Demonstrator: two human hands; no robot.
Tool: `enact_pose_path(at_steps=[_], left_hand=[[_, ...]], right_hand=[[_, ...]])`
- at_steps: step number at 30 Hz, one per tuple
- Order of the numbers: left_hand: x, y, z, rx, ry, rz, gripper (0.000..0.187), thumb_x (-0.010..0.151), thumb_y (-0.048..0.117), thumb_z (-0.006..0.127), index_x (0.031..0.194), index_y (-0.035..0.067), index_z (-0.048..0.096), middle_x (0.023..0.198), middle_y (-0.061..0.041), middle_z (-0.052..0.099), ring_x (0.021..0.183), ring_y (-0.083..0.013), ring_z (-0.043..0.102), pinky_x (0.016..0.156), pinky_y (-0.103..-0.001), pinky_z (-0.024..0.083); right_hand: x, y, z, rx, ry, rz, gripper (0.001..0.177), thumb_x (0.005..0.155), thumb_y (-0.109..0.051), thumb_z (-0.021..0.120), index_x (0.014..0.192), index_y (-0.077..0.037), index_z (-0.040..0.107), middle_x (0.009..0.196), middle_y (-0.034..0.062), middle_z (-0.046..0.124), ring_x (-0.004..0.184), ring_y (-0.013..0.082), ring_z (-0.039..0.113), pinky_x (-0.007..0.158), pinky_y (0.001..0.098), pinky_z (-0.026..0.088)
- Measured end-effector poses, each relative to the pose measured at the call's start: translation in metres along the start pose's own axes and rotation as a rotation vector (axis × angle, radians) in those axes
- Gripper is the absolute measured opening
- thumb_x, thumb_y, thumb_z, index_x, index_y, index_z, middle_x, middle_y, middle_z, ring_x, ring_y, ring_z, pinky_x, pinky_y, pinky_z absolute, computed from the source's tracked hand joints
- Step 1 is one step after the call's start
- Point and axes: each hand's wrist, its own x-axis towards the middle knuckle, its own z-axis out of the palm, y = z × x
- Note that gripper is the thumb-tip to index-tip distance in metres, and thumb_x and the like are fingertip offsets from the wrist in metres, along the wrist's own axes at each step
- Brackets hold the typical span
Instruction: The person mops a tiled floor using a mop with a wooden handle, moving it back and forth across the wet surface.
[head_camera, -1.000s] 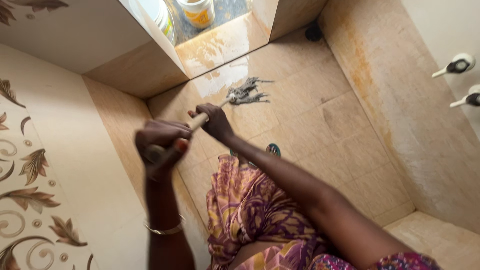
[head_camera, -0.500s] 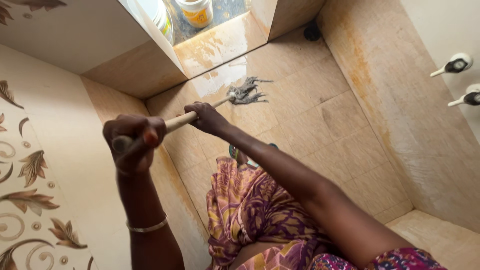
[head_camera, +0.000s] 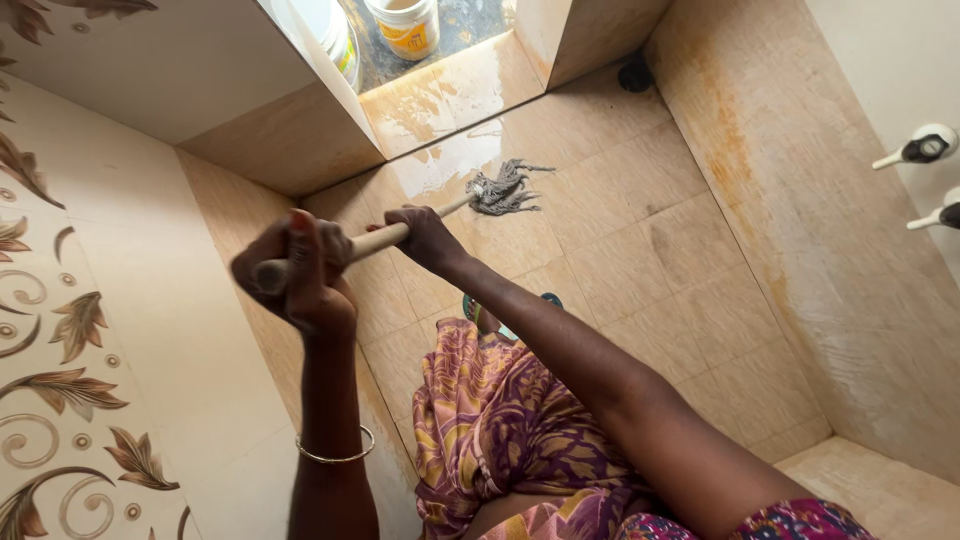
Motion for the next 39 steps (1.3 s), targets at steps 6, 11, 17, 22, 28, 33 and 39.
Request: enact_pose_path(at_steps=[6, 11, 17, 22, 28, 33, 39], left_hand=[[-0.006, 0.004, -0.008, -0.008, -0.218, -0.028, 0.055, 0.109, 0.020, 0.064, 0.064, 0.005, 0.038, 0.055, 0.000, 0.035, 0.042, -0.0071, 0.031, 0.045, -0.027, 0.023], [-0.010, 0.001, -0.009, 0.004, -0.181, -0.004, 0.047, 0.106, 0.013, 0.063, 0.066, 0.003, 0.040, 0.056, 0.000, 0.036, 0.047, -0.0093, 0.033, 0.048, -0.029, 0.024], [-0.051, -0.007, 0.009, 0.112, 0.536, 0.088, 0.038, 0.110, 0.008, 0.055, 0.076, 0.011, 0.038, 0.062, 0.001, 0.036, 0.048, -0.0056, 0.030, 0.046, -0.023, 0.024], [-0.048, -0.010, -0.023, 0.139, 0.509, 0.073, 0.049, 0.113, 0.017, 0.057, 0.068, 0.015, 0.039, 0.055, 0.003, 0.039, 0.046, -0.0087, 0.040, 0.045, -0.028, 0.032], [-0.009, -0.025, -0.029, 0.124, 0.409, 0.077, 0.052, 0.112, 0.025, 0.059, 0.065, 0.015, 0.039, 0.050, 0.003, 0.036, 0.040, -0.0078, 0.036, 0.043, -0.030, 0.030], [0.010, -0.029, -0.020, 0.048, 0.399, 0.027, 0.053, 0.114, 0.026, 0.058, 0.070, 0.016, 0.031, 0.054, 0.003, 0.030, 0.045, -0.0079, 0.027, 0.044, -0.029, 0.023], [0.004, -0.030, -0.019, 0.009, 0.406, 0.005, 0.051, 0.114, 0.027, 0.057, 0.072, 0.016, 0.030, 0.054, 0.004, 0.028, 0.045, -0.0076, 0.024, 0.043, -0.029, 0.023]], right_hand=[[-0.011, 0.004, -0.003, 0.015, -0.004, -0.005, 0.042, 0.099, -0.030, 0.068, 0.068, -0.003, 0.058, 0.067, 0.0176, 0.063, 0.067, 0.0388, 0.063, 0.061, 0.0464, 0.047], [-0.009, 0.009, 0.001, -0.020, -0.060, 0.033, 0.048, 0.102, -0.031, 0.068, 0.066, -0.001, 0.058, 0.067, 0.0193, 0.062, 0.066, 0.0404, 0.062, 0.062, 0.0479, 0.047], [-0.030, -0.001, 0.029, -0.090, -0.028, 0.066, 0.039, 0.098, -0.032, 0.069, 0.069, -0.006, 0.063, 0.068, 0.0165, 0.066, 0.067, 0.0358, 0.067, 0.067, 0.0478, 0.052], [-0.029, 0.001, 0.031, -0.038, -0.123, -0.054, 0.030, 0.093, -0.026, 0.071, 0.071, -0.007, 0.065, 0.071, 0.0158, 0.069, 0.075, 0.0378, 0.069, 0.072, 0.0499, 0.053], [0.001, 0.002, 0.021, -0.056, -0.218, 0.080, 0.009, 0.085, -0.014, 0.065, 0.078, -0.010, 0.070, 0.077, 0.0169, 0.071, 0.081, 0.0408, 0.070, 0.076, 0.0512, 0.054], [0.014, 0.001, 0.018, -0.163, -0.222, 0.139, 0.014, 0.086, -0.017, 0.066, 0.075, -0.010, 0.071, 0.074, 0.0164, 0.071, 0.078, 0.0389, 0.071, 0.078, 0.0495, 0.056], [0.000, 0.002, 0.007, -0.232, -0.259, 0.177, 0.018, 0.088, -0.020, 0.064, 0.074, -0.012, 0.073, 0.073, 0.0152, 0.072, 0.077, 0.0361, 0.072, 0.079, 0.0483, 0.056]])
